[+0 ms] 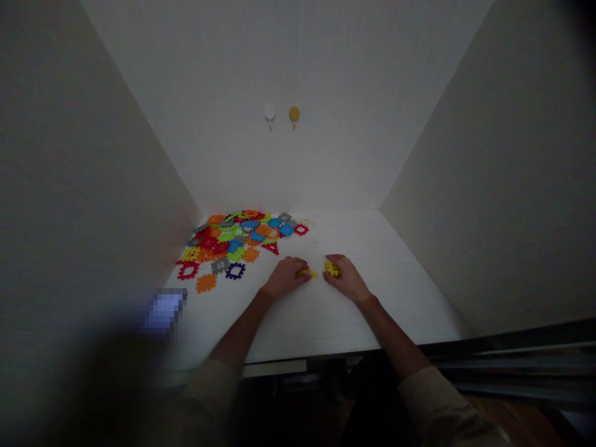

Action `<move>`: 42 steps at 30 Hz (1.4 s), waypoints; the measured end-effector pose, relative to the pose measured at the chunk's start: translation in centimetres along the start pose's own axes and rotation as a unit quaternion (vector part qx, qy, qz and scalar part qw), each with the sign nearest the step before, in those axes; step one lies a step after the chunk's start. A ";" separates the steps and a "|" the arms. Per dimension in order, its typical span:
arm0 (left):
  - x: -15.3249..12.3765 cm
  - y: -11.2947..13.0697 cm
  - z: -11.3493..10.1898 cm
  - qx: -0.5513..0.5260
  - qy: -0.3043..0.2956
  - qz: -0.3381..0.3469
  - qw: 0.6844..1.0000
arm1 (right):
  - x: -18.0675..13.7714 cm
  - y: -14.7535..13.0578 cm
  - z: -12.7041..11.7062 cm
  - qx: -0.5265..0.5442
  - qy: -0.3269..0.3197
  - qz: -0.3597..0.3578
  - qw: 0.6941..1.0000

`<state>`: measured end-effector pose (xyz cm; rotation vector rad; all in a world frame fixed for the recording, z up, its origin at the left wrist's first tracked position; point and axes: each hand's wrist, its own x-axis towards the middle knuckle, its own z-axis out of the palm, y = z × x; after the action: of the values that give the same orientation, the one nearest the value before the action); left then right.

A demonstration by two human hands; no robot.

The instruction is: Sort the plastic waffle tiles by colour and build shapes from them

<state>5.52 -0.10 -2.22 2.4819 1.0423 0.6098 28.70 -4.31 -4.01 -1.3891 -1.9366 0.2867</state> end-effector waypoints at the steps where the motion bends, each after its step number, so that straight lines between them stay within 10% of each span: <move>1: 0.2 0.0 0.1 -0.001 0.000 0.005 1.000 | 0.0 0.2 0.0 0.000 0.003 -0.001 1.000; 21: 6.4 3.7 3.7 0.057 -0.017 0.017 0.998 | -0.5 5.5 -4.3 -0.012 0.024 -0.002 1.000; 42: 6.0 4.1 4.7 0.040 0.009 -0.006 0.999 | -0.4 5.5 -4.0 0.004 0.060 0.012 0.998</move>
<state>14.07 0.82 -2.71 2.5411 1.1088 0.5997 35.49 -3.41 -4.39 -1.3941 -1.8196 0.2167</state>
